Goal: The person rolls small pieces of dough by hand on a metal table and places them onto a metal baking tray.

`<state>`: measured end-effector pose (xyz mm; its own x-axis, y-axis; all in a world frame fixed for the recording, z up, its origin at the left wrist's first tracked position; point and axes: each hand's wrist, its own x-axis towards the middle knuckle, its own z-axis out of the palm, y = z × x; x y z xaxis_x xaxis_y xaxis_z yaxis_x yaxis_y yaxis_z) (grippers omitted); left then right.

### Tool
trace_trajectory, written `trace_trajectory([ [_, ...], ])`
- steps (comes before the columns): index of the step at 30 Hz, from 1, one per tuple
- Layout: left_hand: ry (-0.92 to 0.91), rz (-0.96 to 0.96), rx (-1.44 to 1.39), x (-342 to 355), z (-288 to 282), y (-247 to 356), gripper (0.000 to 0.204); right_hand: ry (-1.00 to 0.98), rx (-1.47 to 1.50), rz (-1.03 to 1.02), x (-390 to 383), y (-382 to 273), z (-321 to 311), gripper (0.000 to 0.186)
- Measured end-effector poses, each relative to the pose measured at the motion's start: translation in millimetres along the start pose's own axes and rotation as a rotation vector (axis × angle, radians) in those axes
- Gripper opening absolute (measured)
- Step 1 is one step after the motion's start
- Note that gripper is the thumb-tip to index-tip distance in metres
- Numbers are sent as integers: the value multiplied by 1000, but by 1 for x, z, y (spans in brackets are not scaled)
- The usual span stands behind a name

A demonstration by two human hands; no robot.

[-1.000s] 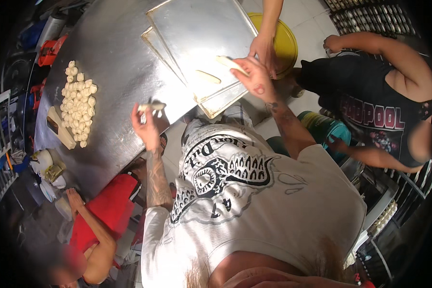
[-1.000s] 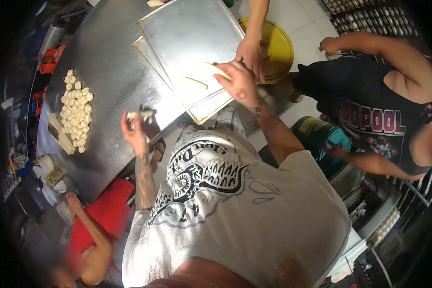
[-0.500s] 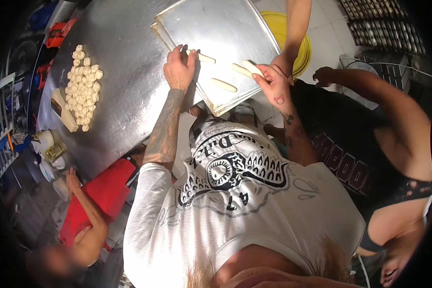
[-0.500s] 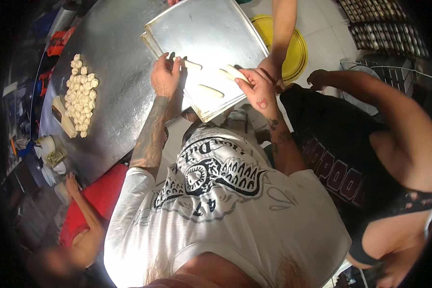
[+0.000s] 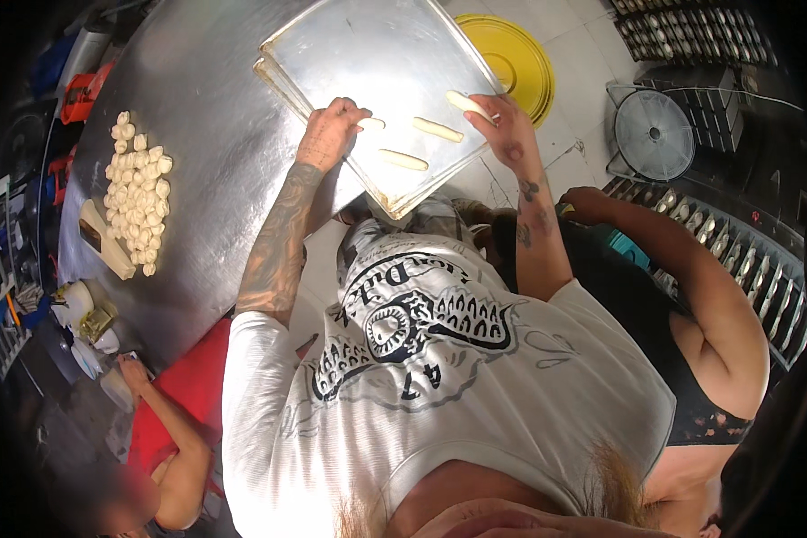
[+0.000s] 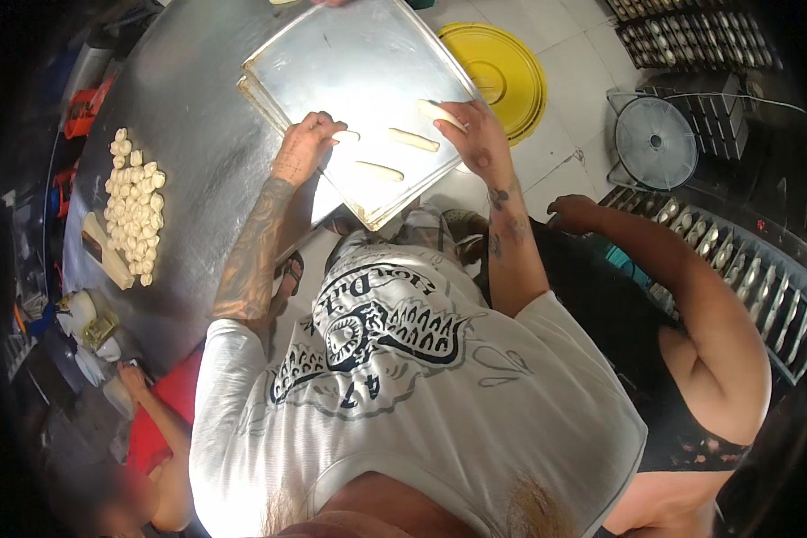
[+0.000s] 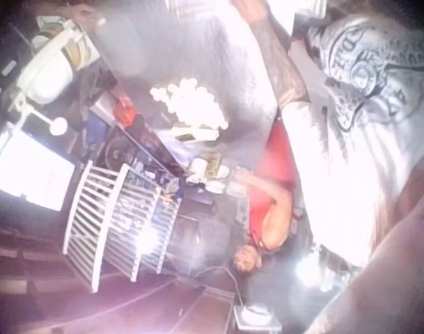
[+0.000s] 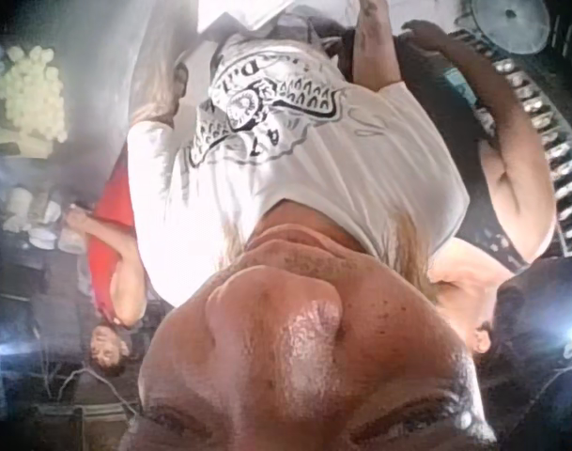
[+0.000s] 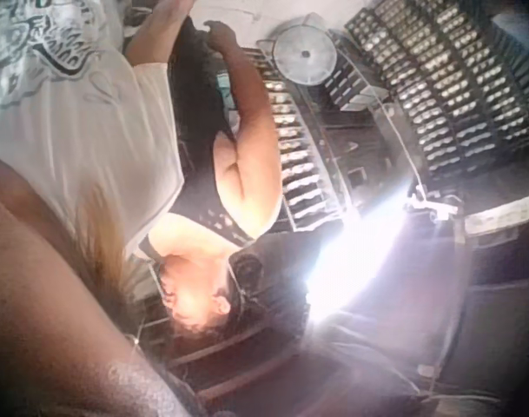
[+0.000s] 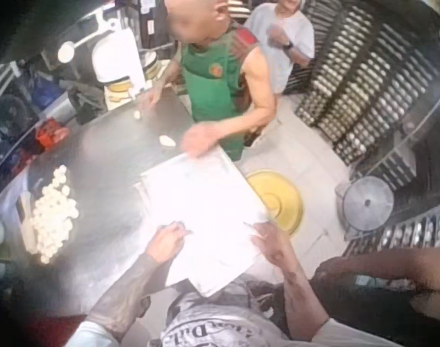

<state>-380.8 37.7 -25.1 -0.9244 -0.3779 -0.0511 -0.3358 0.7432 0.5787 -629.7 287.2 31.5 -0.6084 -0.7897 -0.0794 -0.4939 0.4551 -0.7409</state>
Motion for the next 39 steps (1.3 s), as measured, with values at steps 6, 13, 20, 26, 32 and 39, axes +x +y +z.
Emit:
trace_trajectory([
  [6, 177, -20, 18, -8, -7, 6, 47, -2, -275, -168, 15, 58, 30, 46],
  [13, 48, -150, 108, -10, -10, -6, 41, -19, -260, -161, 14, 58, 24, 38],
  [20, 292, -146, -153, -33, -12, -1, 37, 141, -368, -416, 11, 50, 15, 47],
  [26, 709, -520, -234, -130, 12, 5, 33, -113, -81, -357, 20, -46, 102, 47],
  [32, 732, -739, -309, -248, 57, 23, 32, -363, -239, -358, 53, -72, 160, 37],
  [39, 884, -995, -514, -313, 88, 48, 33, -171, -180, -678, 52, -64, 138, 57],
])
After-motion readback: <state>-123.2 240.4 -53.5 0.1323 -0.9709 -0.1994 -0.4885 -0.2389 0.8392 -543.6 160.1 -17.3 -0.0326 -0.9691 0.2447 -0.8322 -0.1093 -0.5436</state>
